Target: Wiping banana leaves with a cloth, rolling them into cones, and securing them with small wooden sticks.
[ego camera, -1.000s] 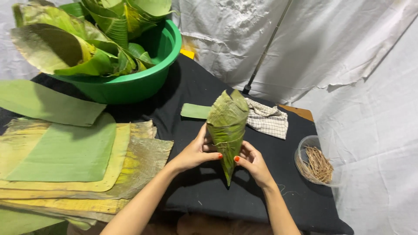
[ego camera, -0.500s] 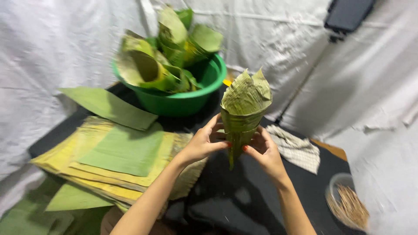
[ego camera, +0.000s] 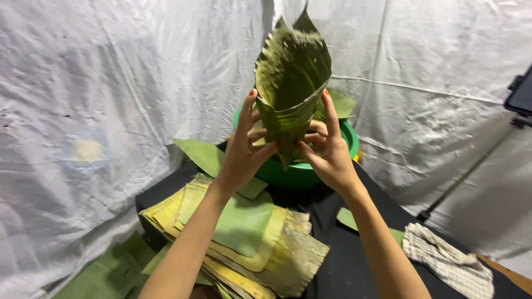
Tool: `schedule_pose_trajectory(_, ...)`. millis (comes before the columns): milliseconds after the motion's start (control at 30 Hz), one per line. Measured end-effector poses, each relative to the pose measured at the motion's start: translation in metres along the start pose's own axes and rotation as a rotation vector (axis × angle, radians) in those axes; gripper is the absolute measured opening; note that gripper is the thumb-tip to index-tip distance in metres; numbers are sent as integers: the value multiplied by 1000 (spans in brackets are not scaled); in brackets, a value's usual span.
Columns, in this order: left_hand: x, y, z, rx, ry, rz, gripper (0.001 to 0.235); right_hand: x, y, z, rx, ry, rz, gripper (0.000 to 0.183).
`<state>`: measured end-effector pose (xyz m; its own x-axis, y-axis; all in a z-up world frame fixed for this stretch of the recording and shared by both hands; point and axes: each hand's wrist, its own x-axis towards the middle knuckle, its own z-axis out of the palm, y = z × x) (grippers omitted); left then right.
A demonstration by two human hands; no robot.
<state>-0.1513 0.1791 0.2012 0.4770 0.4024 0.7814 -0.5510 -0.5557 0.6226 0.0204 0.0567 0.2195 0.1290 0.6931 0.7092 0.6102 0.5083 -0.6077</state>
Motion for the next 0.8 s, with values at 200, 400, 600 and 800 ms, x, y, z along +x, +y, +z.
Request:
schedule_pose_trajectory(200, 10, -35, -24, 151, 196, 148, 91, 42, 11, 34, -127, 13, -142, 96)
schedule_pose_trajectory(400, -2, -63, -27, 403, 283, 43, 74, 36, 73, 47, -258, 0, -87, 95)
schedule_pose_trajectory(600, -38, -140, -43, 755, 162, -118, 47, 21, 84, 46, -396, -16, -112, 83)
schedule_pose_trajectory(800, -40, -122, -29, 941, 163, -11, 34, 11, 99, 53, -788, 47, -122, 39)
